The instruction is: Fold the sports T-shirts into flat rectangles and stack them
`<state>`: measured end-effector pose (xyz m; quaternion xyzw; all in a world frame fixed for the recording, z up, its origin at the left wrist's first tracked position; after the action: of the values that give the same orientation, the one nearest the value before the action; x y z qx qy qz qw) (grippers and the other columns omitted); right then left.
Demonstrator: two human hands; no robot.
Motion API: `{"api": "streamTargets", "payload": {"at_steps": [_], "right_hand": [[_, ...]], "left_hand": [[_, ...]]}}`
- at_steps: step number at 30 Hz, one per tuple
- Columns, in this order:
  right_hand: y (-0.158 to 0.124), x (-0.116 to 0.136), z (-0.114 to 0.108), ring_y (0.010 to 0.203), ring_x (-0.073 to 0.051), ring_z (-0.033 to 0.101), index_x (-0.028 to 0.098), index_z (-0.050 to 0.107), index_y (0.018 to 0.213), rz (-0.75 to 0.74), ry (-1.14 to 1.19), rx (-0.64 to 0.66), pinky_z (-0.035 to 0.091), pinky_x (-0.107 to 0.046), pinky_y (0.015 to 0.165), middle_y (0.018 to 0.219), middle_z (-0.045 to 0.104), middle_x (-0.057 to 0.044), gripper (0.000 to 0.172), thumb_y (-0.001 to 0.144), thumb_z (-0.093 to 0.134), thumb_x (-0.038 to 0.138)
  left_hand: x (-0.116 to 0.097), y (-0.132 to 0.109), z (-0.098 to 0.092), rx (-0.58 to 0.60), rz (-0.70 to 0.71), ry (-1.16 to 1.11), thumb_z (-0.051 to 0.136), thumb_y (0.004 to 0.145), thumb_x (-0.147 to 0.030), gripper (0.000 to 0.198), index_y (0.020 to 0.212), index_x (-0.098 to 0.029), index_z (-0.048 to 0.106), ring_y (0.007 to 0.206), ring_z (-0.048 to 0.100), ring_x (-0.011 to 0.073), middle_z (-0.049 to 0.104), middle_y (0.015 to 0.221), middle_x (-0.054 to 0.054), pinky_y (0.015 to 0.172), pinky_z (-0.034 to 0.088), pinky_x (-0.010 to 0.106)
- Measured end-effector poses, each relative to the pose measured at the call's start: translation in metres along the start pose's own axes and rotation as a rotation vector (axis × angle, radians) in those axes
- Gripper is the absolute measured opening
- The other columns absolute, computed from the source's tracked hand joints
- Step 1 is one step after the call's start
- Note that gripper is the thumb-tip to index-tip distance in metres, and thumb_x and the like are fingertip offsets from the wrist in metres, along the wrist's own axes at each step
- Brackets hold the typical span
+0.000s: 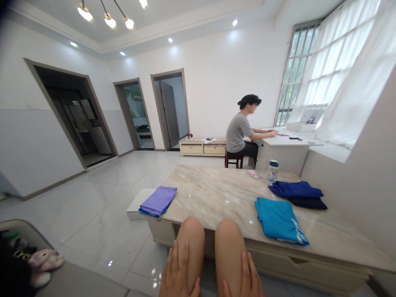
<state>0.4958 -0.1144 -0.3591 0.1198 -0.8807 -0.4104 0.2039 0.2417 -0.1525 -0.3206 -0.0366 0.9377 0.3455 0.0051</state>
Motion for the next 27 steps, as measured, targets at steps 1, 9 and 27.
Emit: {"api": "streamTargets", "payload": {"at_steps": [1, 9, 27], "right_hand": [[0.004, 0.002, -0.006, 0.135, -0.045, 0.065, 0.017, 0.013, 0.181, 0.011, -0.003, 0.01, 0.062, -0.054, 0.099, 0.166, 0.052, -0.022, 0.099, 0.105, 0.05, 0.068], [0.019, 0.013, -0.031, 0.141, -0.04, 0.061, 0.018, 0.013, 0.18, 0.172, -0.05, 0.017, 0.058, -0.052, 0.109, 0.165, 0.05, -0.023, 0.091, 0.11, 0.04, 0.069], [0.003, 0.048, -0.048, 0.154, -0.045, 0.047, 0.015, 0.011, 0.18, 0.124, -0.145, 0.131, 0.05, -0.059, 0.119, 0.177, 0.034, -0.027, 0.097, 0.104, 0.059, 0.051]], "left_hand": [[0.0, 0.002, -0.007, 0.004, 0.012, -0.006, 0.077, 0.081, -0.033, 0.119, 0.181, -0.027, 0.013, 0.15, 0.055, 0.0456, 0.042, 0.176, 0.02, 0.111, 0.058, 0.054], [0.017, 0.015, -0.031, -0.05, -0.021, -0.076, 0.061, 0.102, -0.035, 0.094, 0.181, -0.022, 0.012, 0.149, 0.055, 0.0395, 0.045, 0.171, 0.023, 0.116, 0.055, 0.052], [0.035, 0.004, -0.03, 0.0, -0.007, -0.251, 0.051, 0.111, -0.048, 0.072, 0.172, -0.012, 0.041, 0.155, 0.048, 0.045, 0.039, 0.172, 0.03, 0.119, 0.051, 0.061]]}}
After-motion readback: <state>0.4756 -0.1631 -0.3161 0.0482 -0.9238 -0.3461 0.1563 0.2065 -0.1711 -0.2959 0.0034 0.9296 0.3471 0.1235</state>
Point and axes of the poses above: each hand's wrist, its own y-axis towards the middle knuckle, its own z-axis out of the palm, x = y × z, the point moved 6 cm from there along y, towards the middle knuckle
